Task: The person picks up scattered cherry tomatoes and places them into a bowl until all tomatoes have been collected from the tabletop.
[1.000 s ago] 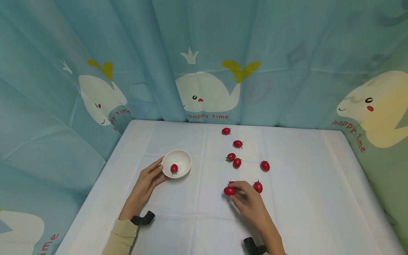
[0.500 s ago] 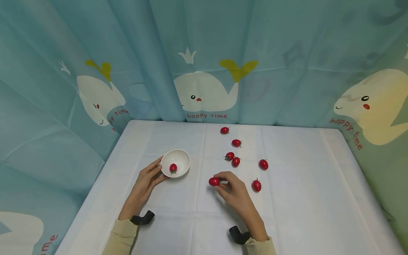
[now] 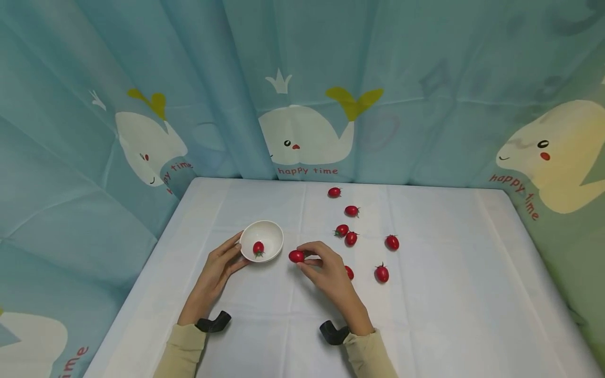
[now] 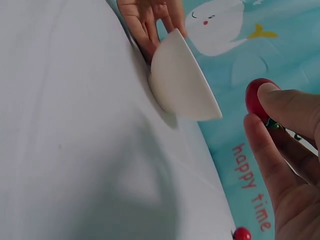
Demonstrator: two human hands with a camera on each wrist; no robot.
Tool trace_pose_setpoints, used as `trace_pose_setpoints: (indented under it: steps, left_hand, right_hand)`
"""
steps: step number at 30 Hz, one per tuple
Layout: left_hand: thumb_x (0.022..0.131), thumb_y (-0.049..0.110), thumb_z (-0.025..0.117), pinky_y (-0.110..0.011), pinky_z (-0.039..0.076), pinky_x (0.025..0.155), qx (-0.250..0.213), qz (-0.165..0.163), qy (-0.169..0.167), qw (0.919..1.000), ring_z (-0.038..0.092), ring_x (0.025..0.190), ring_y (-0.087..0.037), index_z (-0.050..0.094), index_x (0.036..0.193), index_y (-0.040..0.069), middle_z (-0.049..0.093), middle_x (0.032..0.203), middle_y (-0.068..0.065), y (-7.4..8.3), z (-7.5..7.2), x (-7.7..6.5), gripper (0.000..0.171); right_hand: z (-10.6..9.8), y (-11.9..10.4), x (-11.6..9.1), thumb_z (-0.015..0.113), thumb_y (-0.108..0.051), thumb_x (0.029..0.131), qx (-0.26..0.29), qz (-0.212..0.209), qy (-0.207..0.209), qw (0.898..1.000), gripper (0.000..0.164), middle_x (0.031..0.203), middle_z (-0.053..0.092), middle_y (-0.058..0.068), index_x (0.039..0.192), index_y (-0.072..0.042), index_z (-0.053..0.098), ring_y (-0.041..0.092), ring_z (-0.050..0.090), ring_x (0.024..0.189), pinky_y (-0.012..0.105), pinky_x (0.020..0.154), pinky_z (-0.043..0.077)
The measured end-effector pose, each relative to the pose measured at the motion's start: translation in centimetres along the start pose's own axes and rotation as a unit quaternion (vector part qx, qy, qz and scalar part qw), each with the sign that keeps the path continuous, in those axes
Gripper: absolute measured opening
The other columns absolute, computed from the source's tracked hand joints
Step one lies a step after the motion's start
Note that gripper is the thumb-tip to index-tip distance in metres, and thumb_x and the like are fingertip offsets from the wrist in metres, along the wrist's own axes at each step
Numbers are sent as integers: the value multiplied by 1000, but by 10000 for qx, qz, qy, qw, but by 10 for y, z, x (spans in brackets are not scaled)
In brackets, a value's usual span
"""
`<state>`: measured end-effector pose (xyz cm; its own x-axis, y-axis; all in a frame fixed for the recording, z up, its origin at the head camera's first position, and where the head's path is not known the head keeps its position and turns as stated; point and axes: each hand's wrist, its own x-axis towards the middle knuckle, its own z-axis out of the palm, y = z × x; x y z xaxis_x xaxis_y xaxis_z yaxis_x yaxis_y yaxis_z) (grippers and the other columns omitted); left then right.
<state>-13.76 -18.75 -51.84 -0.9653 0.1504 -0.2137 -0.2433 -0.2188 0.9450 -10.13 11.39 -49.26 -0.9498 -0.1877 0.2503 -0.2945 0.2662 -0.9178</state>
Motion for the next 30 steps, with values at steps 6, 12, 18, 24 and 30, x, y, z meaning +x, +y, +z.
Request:
trace_pose_setpoints:
  steps: [6,12,18,24,30]
  left_hand:
    - [111,12,51,-33,61,102,-8,-42,58,10000,41,150,-29,42,160,9,37,164,-12,1,1,0,50]
    - [110,11,52,-32,62,102,-35,-95,119,9999,49,143,-20,43,159,9,39,162,-13,2,3,0,50]
    - [110,11,51,-31,62,101,7,-77,151,9999,47,146,-24,42,159,9,37,165,-11,1,3,1,50]
    - [111,12,51,-31,61,101,-11,-46,120,9999,40,151,-31,42,160,9,36,166,-11,0,3,2,50]
    - [111,14,51,-30,60,102,10,-39,72,10000,39,152,-32,40,161,9,32,169,-11,-1,2,1,51]
  right_hand:
    - [9,-3,11,82,1,87,214,-55,-61,9997,40,119,71,8,123,-12,71,24,68,113,27,93,65]
    - [19,-6,22,82,2,87,307,-13,-110,9995,40,120,71,8,122,-12,71,25,68,114,26,94,65]
    - [28,-9,32,82,1,87,305,41,-185,9994,40,121,70,7,123,-11,70,25,68,114,24,93,64]
    - [36,-8,43,82,-1,88,92,-51,-198,9997,37,118,71,7,122,-9,70,23,68,112,24,93,65]
    - [46,-8,52,82,-3,88,-18,-187,-341,9992,36,118,71,10,121,-6,70,24,69,110,24,91,65]
